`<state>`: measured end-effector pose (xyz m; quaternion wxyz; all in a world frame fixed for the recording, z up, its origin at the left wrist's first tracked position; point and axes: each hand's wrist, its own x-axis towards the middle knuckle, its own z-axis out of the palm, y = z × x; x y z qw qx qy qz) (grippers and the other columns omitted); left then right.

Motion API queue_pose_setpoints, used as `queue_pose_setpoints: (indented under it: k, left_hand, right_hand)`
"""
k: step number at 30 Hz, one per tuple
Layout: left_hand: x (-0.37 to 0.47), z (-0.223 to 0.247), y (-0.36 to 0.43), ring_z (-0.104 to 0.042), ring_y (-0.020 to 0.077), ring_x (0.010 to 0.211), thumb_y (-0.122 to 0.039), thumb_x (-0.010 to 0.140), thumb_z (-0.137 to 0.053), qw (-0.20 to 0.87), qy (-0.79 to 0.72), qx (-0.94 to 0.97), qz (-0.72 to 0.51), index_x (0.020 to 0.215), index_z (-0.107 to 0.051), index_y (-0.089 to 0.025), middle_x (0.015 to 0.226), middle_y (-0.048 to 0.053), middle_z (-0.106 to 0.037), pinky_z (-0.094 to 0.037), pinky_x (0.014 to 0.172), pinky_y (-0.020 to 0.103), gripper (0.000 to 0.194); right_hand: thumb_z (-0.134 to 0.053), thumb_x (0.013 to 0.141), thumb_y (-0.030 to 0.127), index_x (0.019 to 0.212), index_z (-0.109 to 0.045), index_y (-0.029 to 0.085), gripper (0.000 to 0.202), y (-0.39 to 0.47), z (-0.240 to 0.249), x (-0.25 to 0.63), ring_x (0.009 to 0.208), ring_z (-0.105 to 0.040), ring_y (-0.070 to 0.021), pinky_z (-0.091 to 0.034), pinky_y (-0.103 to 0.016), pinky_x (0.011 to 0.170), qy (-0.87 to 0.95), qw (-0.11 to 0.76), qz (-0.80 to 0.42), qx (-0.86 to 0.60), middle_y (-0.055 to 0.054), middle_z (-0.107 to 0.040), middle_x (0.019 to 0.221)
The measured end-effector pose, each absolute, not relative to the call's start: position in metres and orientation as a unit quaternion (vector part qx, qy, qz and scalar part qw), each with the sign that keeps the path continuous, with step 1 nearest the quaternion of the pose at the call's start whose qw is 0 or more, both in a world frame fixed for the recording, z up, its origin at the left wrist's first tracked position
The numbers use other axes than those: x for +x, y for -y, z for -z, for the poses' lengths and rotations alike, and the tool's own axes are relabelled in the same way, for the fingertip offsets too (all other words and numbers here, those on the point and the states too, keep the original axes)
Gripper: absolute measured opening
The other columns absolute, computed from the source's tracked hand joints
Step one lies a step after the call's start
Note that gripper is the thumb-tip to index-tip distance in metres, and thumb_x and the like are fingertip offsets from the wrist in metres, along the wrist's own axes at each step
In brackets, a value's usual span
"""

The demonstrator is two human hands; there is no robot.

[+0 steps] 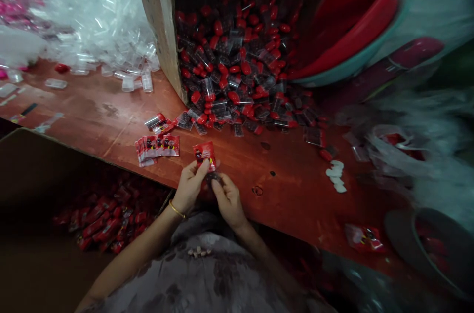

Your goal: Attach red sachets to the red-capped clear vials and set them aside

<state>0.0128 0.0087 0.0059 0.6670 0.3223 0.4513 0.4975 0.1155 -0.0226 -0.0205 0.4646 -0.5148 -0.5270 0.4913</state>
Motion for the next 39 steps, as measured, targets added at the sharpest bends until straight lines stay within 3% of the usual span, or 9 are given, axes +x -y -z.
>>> queue_pose_setpoints:
  k: [2,6,14,22,25,29,34,36,39]
  left_hand:
    - [0.012,-0.004,-0.015,-0.054,0.0088,0.055,-0.046,0.07,-0.066,0.641,-0.474,0.319,-0.512,0.074,-0.067,-0.012,0.061,0.001,-0.062,-0.044,0.057,0.02,0.034]
    - [0.011,0.004,-0.027,-0.045,0.0063,0.05,-0.045,0.064,-0.07,0.615,-0.498,0.299,-0.534,0.064,-0.063,-0.013,0.056,-0.003,-0.056,-0.037,0.051,0.018,0.033]
    - [0.035,0.015,-0.029,-0.047,0.0076,0.048,-0.048,0.063,-0.069,0.602,-0.492,0.195,-0.598,0.066,-0.058,-0.017,0.055,-0.006,-0.053,-0.04,0.052,0.021,0.034]
    - [0.017,0.005,-0.039,-0.046,0.01,0.055,-0.036,0.076,-0.061,0.413,-0.567,0.435,-0.564,0.069,-0.065,-0.02,0.057,-0.003,-0.055,-0.035,0.056,0.021,0.018]
    - [0.004,-0.005,-0.059,-0.038,0.0083,0.049,-0.036,0.077,-0.059,0.386,-0.569,0.44,-0.577,0.055,-0.055,-0.018,0.049,-0.005,-0.045,-0.032,0.052,0.021,0.029]
    - [-0.003,-0.011,-0.07,-0.046,0.009,0.056,-0.04,0.072,-0.063,0.497,-0.492,0.466,-0.543,0.063,-0.059,-0.016,0.058,-0.003,-0.054,-0.037,0.057,0.021,0.027]
    - [-0.002,-0.002,-0.053,-0.047,0.0093,0.055,-0.043,0.07,-0.063,0.598,-0.453,0.503,-0.429,0.067,-0.058,-0.015,0.059,-0.003,-0.055,-0.038,0.056,0.022,0.029]
    - [-0.002,0.0,-0.047,-0.044,0.009,0.054,-0.043,0.074,-0.057,0.597,-0.443,0.561,-0.363,0.064,-0.056,-0.015,0.057,-0.003,-0.051,-0.035,0.054,0.021,0.03]
    - [-0.002,-0.001,-0.045,-0.04,0.0091,0.053,-0.042,0.081,-0.047,0.559,-0.435,0.651,-0.273,0.059,-0.051,-0.016,0.055,-0.004,-0.046,-0.031,0.052,0.021,0.034]
  right_hand:
    - [-0.05,0.084,0.032,0.082,-0.058,0.019,0.016,0.021,0.021,0.123,0.068,-0.057,-0.0132,-0.046,-0.023,0.064,0.585,0.427,-0.455,-0.518,0.0,-0.061,0.074]
    - [-0.048,0.085,0.03,0.079,-0.058,0.019,0.016,0.023,0.023,0.135,0.068,-0.055,-0.0135,-0.043,-0.024,0.064,0.638,0.376,-0.411,-0.532,0.0,-0.061,0.073]
    - [-0.048,0.083,0.027,0.072,-0.055,0.019,0.015,0.02,0.019,0.139,0.061,-0.052,-0.0135,-0.038,-0.023,0.056,0.662,0.329,-0.38,-0.555,0.0,-0.058,0.066]
    - [-0.049,0.08,0.022,0.067,-0.05,0.02,0.014,0.028,0.018,0.136,0.058,-0.048,-0.0136,-0.034,-0.025,0.056,0.691,0.315,-0.28,-0.588,0.0,-0.052,0.06]
    - [-0.051,0.082,0.026,0.07,-0.053,0.019,0.014,0.03,0.022,0.139,0.06,-0.049,-0.0126,-0.037,-0.024,0.057,0.662,0.347,-0.36,-0.558,0.001,-0.054,0.063]
    - [-0.053,0.082,0.035,0.082,-0.059,0.019,0.016,0.024,0.028,0.149,0.066,-0.053,-0.0124,-0.043,-0.023,0.059,0.524,0.455,-0.475,-0.542,0.0,-0.06,0.074]
    - [-0.064,0.072,0.038,0.078,-0.058,0.021,0.018,0.004,0.026,0.162,0.047,-0.043,-0.0065,-0.035,-0.017,0.041,0.339,0.573,-0.534,-0.521,0.005,-0.055,0.064]
    - [-0.067,0.068,0.037,0.074,-0.058,0.021,0.02,-0.003,0.023,0.165,0.044,-0.042,-0.006,-0.034,-0.017,0.038,0.297,0.581,-0.566,-0.503,0.006,-0.054,0.06]
    - [-0.072,0.061,0.033,0.075,-0.06,0.019,0.023,-0.012,0.019,0.165,0.051,-0.053,-0.0091,-0.044,-0.02,0.045,0.273,0.568,-0.602,-0.49,0.004,-0.062,0.064]
